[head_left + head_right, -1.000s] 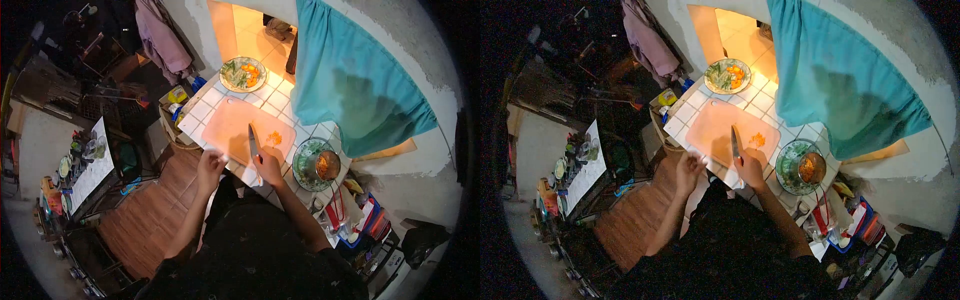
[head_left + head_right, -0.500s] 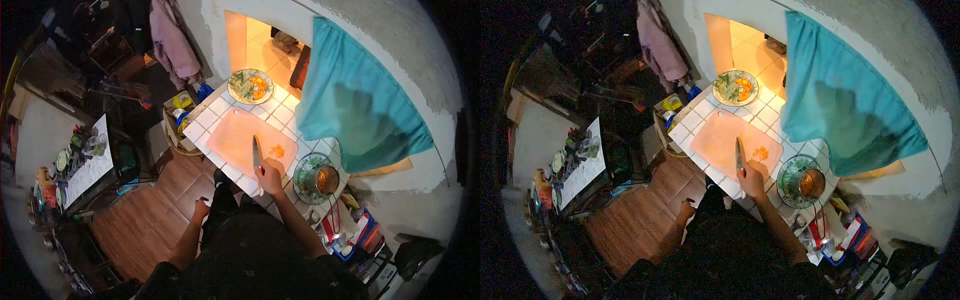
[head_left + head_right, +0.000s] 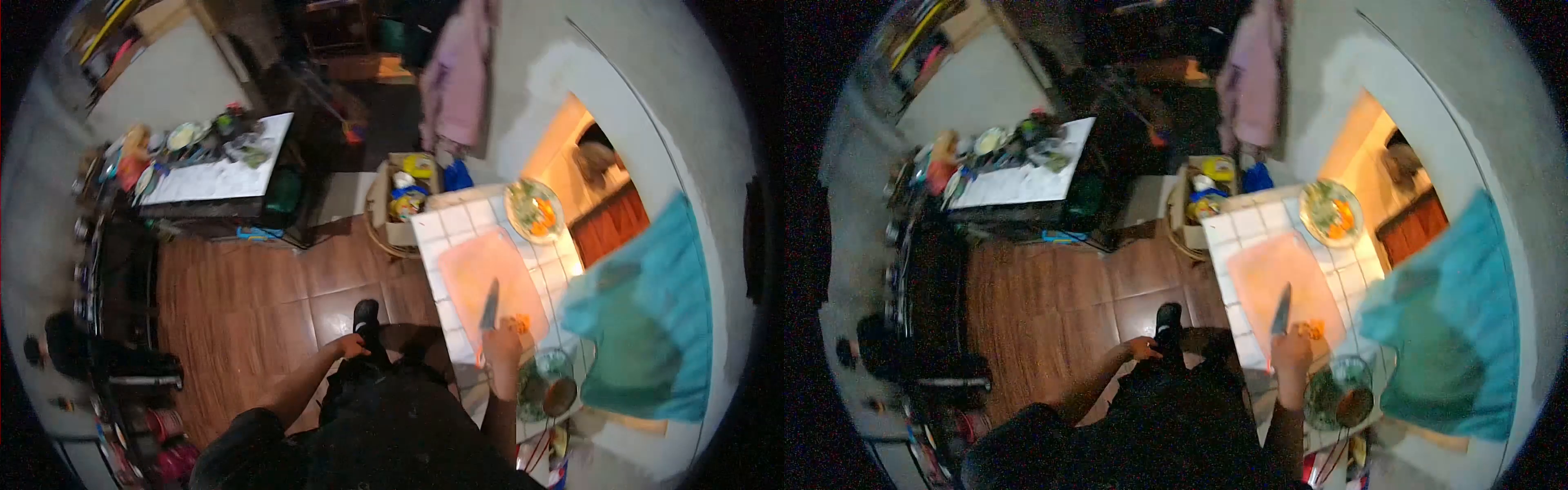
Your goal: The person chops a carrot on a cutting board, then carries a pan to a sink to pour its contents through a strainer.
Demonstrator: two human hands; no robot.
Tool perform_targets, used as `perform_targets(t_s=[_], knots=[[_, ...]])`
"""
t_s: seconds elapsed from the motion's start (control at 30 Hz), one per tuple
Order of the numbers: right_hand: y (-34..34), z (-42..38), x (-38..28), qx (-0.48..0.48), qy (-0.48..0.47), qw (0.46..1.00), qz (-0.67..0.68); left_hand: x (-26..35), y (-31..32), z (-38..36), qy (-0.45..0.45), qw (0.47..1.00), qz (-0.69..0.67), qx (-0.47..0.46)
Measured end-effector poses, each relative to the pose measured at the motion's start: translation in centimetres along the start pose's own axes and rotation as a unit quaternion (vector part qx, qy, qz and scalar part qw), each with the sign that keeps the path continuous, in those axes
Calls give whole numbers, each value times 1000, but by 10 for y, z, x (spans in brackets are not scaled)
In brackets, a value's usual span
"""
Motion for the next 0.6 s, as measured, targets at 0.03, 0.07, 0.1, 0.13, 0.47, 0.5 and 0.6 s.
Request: perform_targets(t_s=[0.03,0.07,0.1,0.13,0.47,0.5,0.6], knots=[[-29,3,-25,-30,1,999,24,-19,6,-1,8,992,-122,-42],[-62,7,-52,-59,4,997,48,-38,2,-6,18,968,-237,-81],[-68,13,-69,-58,-5,993,102,-6,-18,-48,-18,895,-431,-112],[-68,19,-81,-59,-12,987,151,24,-38,-75,-12,872,-481,-94],[-131,-24,-431,-581,-301,552,517,-13,-156,-127,185,850,-414,269],[-170,-48,-477,-607,-371,499,495,-29,-168,-134,193,778,-525,286],[-264,-142,-575,-752,-466,231,404,-69,-214,-170,190,742,-560,314]])
Point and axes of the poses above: each hand's wrist, its own z-axis towards the middle knuckle, its own y-axis out of the palm, x = y × z, the point moved 5 cm from there along z, towards the middle knuckle, and after that the axes turned 3 degrees about x, right-handed, at the moved point
